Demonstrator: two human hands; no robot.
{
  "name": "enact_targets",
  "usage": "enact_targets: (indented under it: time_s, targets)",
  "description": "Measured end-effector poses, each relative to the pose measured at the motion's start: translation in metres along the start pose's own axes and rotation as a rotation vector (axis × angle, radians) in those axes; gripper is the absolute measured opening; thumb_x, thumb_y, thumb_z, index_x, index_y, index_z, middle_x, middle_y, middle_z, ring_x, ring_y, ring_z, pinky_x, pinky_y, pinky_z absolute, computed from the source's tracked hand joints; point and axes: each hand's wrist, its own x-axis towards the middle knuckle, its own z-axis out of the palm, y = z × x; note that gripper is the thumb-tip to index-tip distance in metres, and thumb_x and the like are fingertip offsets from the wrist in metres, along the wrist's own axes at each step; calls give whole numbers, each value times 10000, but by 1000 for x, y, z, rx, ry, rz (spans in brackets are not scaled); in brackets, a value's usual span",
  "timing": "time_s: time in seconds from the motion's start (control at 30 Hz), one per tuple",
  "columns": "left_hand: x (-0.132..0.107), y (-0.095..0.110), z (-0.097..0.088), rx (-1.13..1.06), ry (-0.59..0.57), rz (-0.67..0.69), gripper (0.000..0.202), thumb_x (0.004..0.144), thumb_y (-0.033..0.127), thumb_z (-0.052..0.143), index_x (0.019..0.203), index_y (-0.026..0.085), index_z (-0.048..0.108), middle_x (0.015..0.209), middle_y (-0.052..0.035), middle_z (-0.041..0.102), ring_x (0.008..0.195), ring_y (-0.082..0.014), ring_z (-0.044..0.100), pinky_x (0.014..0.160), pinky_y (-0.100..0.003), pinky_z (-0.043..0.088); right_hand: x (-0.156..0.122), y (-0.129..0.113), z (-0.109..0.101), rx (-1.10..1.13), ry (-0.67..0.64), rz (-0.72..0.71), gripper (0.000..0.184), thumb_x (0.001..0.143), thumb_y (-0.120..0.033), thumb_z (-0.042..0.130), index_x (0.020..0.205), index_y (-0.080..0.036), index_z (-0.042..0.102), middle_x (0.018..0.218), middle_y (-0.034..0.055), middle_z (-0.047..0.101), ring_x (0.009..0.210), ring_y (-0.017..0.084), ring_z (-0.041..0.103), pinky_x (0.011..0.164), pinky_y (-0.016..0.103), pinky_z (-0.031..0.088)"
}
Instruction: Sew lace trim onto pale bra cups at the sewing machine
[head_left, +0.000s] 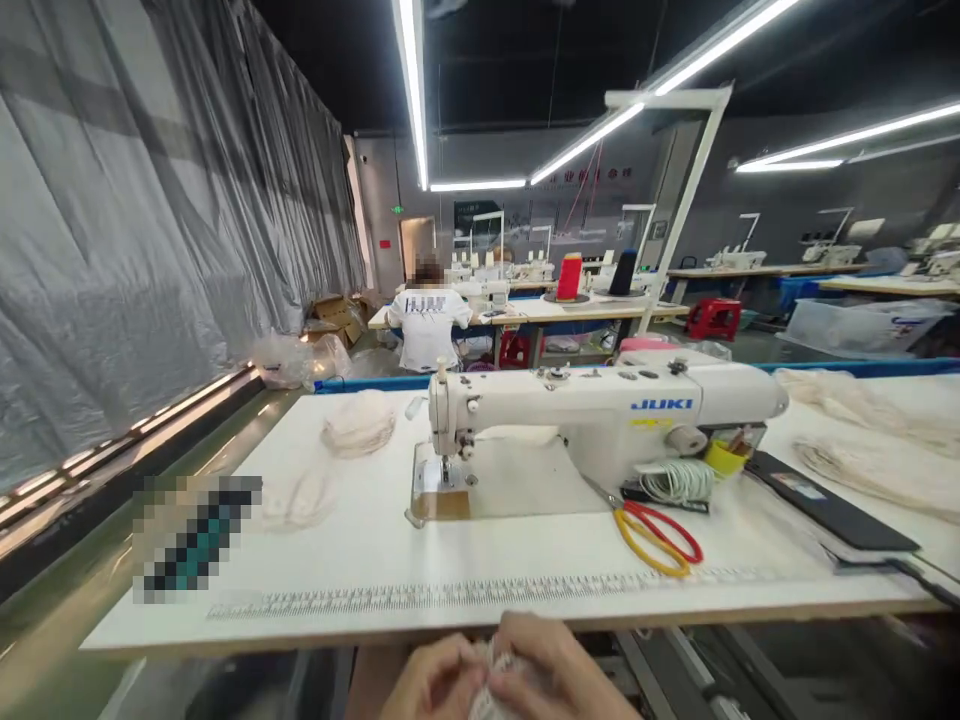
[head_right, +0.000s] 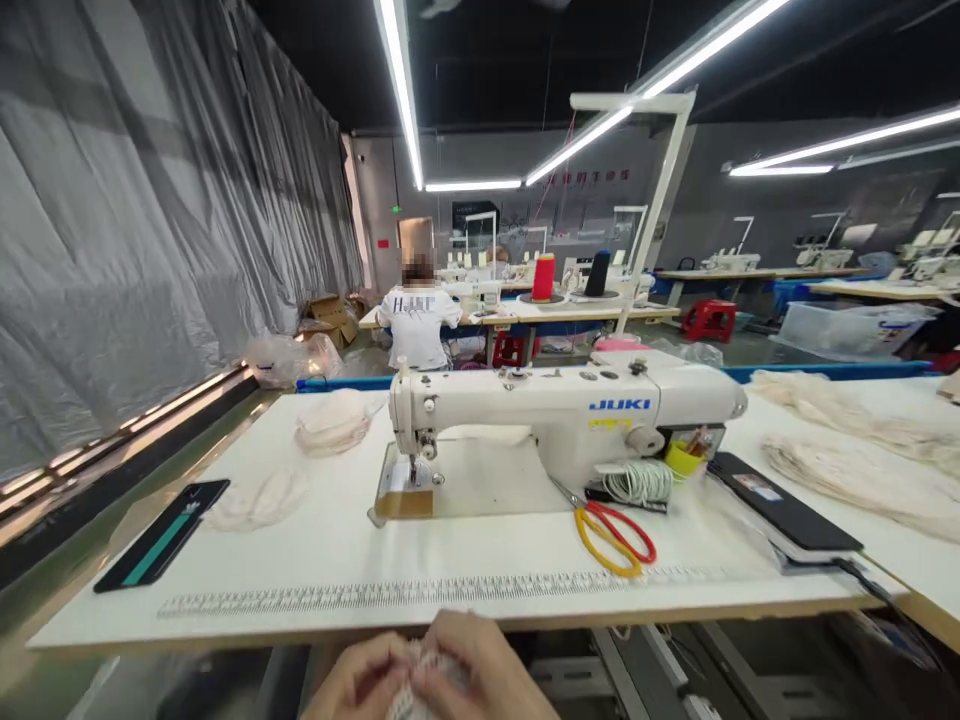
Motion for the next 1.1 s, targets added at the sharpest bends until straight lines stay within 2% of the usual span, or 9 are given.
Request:
enact_targets:
  time_s: [0.03, 0.1, 0.2, 0.3, 0.37, 0.53, 0.73, 0.93, 1.1]
  targets:
    - [-4, 6, 1, 25, 13, 41, 514, 783, 659, 514, 692, 154, 544, 681, -11, 482, 676, -131, 429, 653, -243, 338, -2, -7, -2, -4, 28, 4, 234, 890, -395, 502, 795, -207, 605, 800, 16, 659, 773, 173, 599, 707, 250, 452]
    - [-11, 18, 1, 18, -10, 94, 540, 822, 658, 448, 686, 146, 551, 712, -17, 492, 697, -135, 437, 665, -245, 350, -3, -17, -5, -4, 35, -14, 264, 907, -389, 477, 747, -198, 567, 760, 16, 633, 736, 166, 573, 676, 250, 435]
    - [-12, 27, -3, 121, -34, 163, 361, 720, 487, 699, 719, 140, 596, 787, -20, 545, 755, -143, 481, 702, -238, 360, -1, -18, -4, 13, -4, 15, 280, 923, -380, 453, 726, -199, 537, 703, 6, 585, 677, 157, 532, 618, 250, 399]
    - [-11, 24, -4, 209, 8, 148, 143, 749, 268, 694, 726, 141, 633, 830, -27, 585, 782, -143, 522, 721, -232, 373, -1, -13, -1, 14, -38, 55, 291, 937, -383, 427, 732, -197, 515, 697, 10, 557, 660, 158, 508, 602, 258, 376]
    - [-9, 20, -6, 180, 9, 121, 103, 772, 229, 660, 730, 137, 641, 821, -27, 589, 768, -136, 525, 709, -226, 377, -1, -10, 1, 17, -58, 83, 293, 948, -382, 407, 745, -196, 509, 712, 15, 554, 669, 161, 507, 602, 261, 370]
    - [-7, 9, -14, 64, -14, 83, 157, 793, 250, 638, 716, 114, 650, 755, -23, 579, 717, -123, 508, 663, -212, 375, 0, -1, 5, 79, -97, 165, 294, 967, -365, 384, 758, -199, 505, 703, 1, 533, 650, 149, 482, 588, 251, 355]
    - [-15, -4, -20, -2, -3, -79, 198, 770, 292, 655, 724, 99, 656, 667, -8, 567, 651, -110, 478, 615, -206, 367, -8, 3, 18, 100, -130, 228, 290, 976, -369, 349, 762, -210, 463, 666, -25, 448, 604, 138, 422, 556, 245, 325]
    - [-20, -12, -16, 1, -24, -123, 174, 724, 276, 695, 715, 104, 668, 678, -12, 602, 650, -114, 497, 615, -211, 369, -19, 8, 32, 273, -176, 244, 231, 963, -362, 391, 822, -212, 494, 815, 13, 537, 769, 167, 528, 683, 261, 399]
    - [-21, -24, -15, -67, -1, -136, 225, 743, 324, 684, 711, 103, 657, 682, -21, 601, 657, -118, 503, 632, -221, 384, -28, 19, 39, 226, -94, 314, 239, 945, -379, 436, 785, -212, 500, 700, -17, 490, 652, 145, 494, 585, 242, 373]
